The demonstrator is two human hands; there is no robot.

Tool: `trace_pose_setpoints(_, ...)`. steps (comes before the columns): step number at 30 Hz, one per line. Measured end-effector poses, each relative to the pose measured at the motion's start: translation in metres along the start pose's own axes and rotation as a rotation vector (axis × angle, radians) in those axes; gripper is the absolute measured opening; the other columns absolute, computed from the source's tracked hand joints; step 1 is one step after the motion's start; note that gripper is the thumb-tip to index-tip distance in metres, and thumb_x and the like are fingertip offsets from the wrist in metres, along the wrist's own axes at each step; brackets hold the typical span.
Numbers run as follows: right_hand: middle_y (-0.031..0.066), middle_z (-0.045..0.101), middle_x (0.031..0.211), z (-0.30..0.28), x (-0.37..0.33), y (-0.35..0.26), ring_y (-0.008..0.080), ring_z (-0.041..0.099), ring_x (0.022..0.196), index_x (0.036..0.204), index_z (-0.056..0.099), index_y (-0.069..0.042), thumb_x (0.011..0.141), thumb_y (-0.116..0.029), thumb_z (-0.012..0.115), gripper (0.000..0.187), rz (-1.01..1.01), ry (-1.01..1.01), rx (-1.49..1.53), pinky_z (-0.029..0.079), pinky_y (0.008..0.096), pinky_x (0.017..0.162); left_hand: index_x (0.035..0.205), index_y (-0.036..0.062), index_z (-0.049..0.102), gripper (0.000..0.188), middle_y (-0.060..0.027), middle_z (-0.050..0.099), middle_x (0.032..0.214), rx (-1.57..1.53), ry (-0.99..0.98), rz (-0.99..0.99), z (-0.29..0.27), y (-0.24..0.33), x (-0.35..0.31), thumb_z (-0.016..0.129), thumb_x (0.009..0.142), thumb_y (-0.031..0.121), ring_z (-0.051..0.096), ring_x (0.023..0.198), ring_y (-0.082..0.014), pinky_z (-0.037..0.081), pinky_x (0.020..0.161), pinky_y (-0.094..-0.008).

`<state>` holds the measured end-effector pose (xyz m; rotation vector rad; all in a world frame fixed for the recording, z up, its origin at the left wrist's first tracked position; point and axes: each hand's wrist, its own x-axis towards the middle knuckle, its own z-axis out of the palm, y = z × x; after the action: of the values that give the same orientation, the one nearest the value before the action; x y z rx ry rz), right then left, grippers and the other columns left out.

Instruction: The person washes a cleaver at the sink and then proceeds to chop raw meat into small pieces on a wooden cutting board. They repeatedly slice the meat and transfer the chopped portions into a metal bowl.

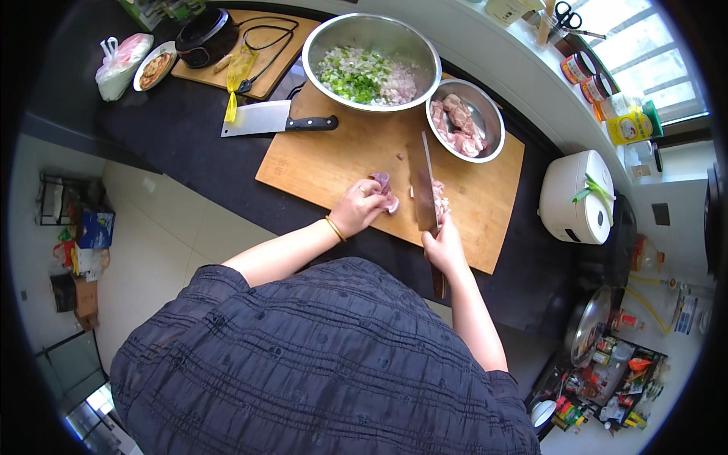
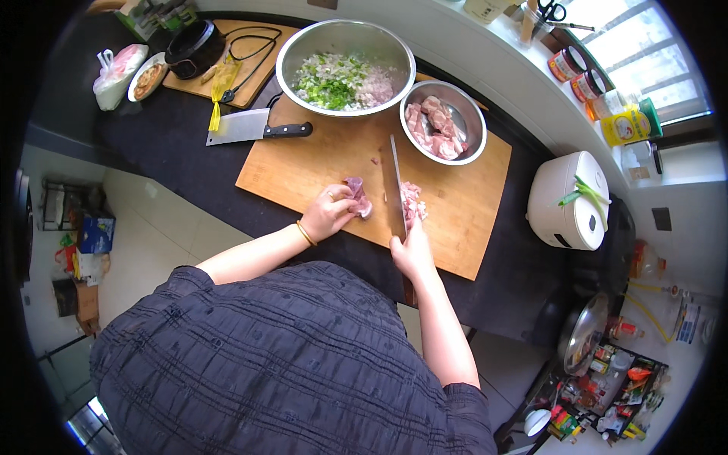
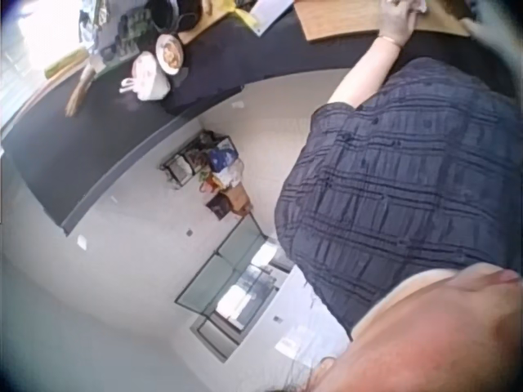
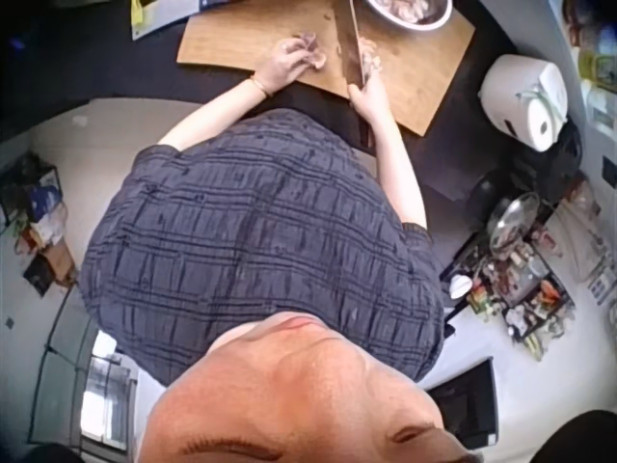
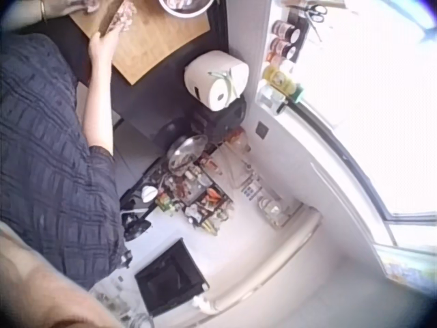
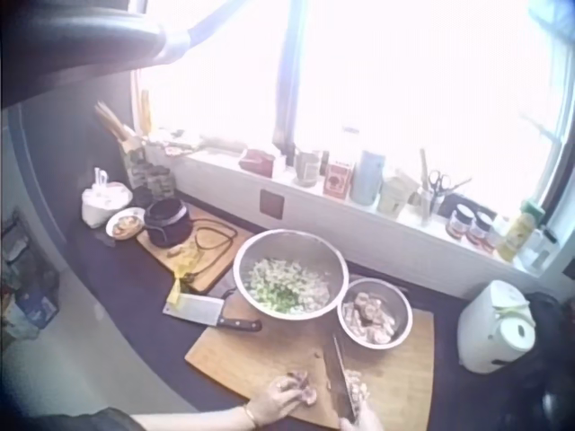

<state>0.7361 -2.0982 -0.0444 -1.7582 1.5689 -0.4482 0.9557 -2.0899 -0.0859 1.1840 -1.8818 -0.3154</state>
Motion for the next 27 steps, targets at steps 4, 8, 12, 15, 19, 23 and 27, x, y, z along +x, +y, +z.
trace_pose_setpoints(4,0.0208,0.059,0.076,-0.004,-0.026,-0.012,0.0358,0.059,0.072,0.098,0.047,-0.001,0.078,-0.014,0.057,0.026,0.121,-0.127,0.050,0.046,0.0397,0.066,0.087,0.0063,0.061,0.019,-0.0097,0.057,0.091,0.056,-0.013,-0.006,0.008,-0.016,-0.011,0.063,0.068,0.007,0.056,0.085,-0.0271,0.046,0.076,-0.0327)
trace_pose_setpoints(8,0.0135,0.057,0.068,0.005,-0.034,-0.009,0.0240,0.059,0.061,0.110,0.048,-0.003,0.082,-0.015,0.056,0.031,0.136,-0.223,0.078,0.048,0.0336,0.058,0.087,0.0079,0.062,0.017,-0.0090,0.056,0.092,0.029,-0.034,-0.029,0.017,-0.020,-0.014,0.059,0.070,0.008,0.056,0.085,-0.0265,0.047,0.075,-0.0337)
trace_pose_setpoints(12,0.0059,0.054,0.065,0.002,-0.038,-0.014,0.0111,0.056,0.055,0.123,0.044,-0.007,0.083,-0.014,0.054,0.042,0.255,-0.319,0.249,0.047,0.0269,0.052,0.089,0.0045,0.062,0.020,-0.0097,0.057,0.090,0.043,-0.049,-0.008,0.012,-0.015,-0.007,0.062,0.068,0.005,0.056,0.083,-0.0269,0.047,0.073,-0.0338)
trace_pose_setpoints(15,0.0086,0.055,0.065,0.005,-0.035,-0.019,0.0152,0.056,0.054,0.120,0.046,-0.005,0.084,-0.013,0.052,0.038,0.300,-0.319,0.297,0.047,0.0289,0.051,0.089,0.0042,0.061,0.021,-0.0095,0.057,0.091,0.081,0.004,0.030,0.003,-0.012,0.003,0.062,0.068,0.006,0.056,0.083,-0.0268,0.047,0.073,-0.0335)
trace_pose_setpoints(19,0.0198,0.056,0.066,0.011,-0.032,-0.010,0.0334,0.058,0.058,0.102,0.051,-0.001,0.083,-0.014,0.051,0.023,0.084,-0.156,-0.060,0.045,0.0369,0.054,0.089,0.0029,0.061,0.021,-0.0097,0.057,0.092,0.117,-0.069,0.101,0.006,-0.016,-0.002,0.060,0.069,0.007,0.057,0.084,-0.0274,0.048,0.072,-0.0332)
trace_pose_setpoints(23,0.0253,0.054,0.066,-0.003,-0.038,-0.031,0.0428,0.055,0.067,0.087,0.047,0.000,0.083,-0.014,0.050,0.014,0.055,-0.065,-0.080,0.043,0.0434,0.058,0.089,0.0018,0.060,0.020,-0.0099,0.056,0.092,0.135,-0.028,0.128,0.010,-0.010,-0.003,0.060,0.069,0.007,0.058,0.086,-0.0286,0.049,0.073,-0.0336)
trace_pose_setpoints(27,0.0251,0.055,0.067,-0.013,-0.041,-0.040,0.0430,0.055,0.068,0.083,0.046,0.000,0.083,-0.013,0.049,0.013,0.036,-0.093,-0.121,0.043,0.0462,0.059,0.088,0.0017,0.060,0.019,-0.0106,0.056,0.092,0.052,-0.001,0.070,0.008,0.001,-0.002,0.062,0.070,0.006,0.057,0.089,-0.0285,0.048,0.076,-0.0339)
